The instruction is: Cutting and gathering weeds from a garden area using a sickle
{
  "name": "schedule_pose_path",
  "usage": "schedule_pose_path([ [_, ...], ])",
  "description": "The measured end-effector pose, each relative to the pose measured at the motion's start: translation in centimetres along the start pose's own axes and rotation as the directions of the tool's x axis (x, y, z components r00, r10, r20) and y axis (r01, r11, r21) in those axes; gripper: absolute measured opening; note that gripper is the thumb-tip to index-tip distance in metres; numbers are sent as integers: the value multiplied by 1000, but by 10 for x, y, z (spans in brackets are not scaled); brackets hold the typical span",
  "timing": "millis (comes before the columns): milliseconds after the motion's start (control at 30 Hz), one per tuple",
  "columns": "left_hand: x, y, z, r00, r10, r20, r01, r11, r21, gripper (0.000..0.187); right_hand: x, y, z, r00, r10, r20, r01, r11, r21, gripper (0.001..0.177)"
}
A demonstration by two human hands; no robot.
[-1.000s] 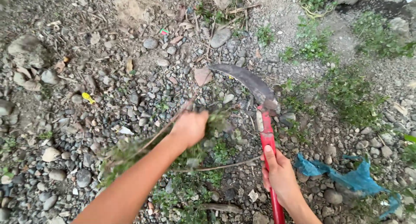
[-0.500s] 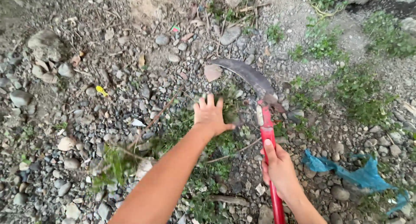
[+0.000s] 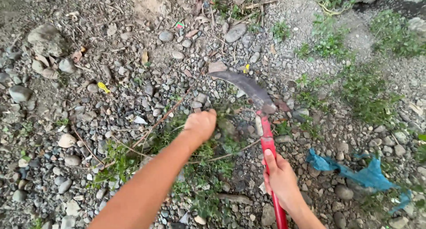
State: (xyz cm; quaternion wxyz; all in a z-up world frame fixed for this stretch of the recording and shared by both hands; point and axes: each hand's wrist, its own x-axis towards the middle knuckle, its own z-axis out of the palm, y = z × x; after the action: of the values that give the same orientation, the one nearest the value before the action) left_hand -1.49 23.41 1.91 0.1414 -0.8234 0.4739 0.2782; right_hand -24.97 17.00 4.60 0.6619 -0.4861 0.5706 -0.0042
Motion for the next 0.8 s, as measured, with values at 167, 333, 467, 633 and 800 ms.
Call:
schedule_pose_path([
  [167,-53,-25,-24,993,-82,85,107,929,-353,30,5,16,-4,998,-49,29,49,999,-16,39],
  [333,-82,-127,-7,975,-223,-27,203,927,-317,39,11,15,4,997,-71,31,70,997,34,39],
  [467,-115,-167,-21,869,-488,81,484,805,-343,19,10,2,8,999,-39,28,39,999,-7,38],
  [633,-111,-120,-43,864,-503,-28,504,864,20,88,14,-8,12,998,-44,40,45,999,-31,34],
  [800,-86,-13,-57,945,-149,-292,154,988,-8,25,16,-9,12,993,-110,51,110,994,-12,37],
])
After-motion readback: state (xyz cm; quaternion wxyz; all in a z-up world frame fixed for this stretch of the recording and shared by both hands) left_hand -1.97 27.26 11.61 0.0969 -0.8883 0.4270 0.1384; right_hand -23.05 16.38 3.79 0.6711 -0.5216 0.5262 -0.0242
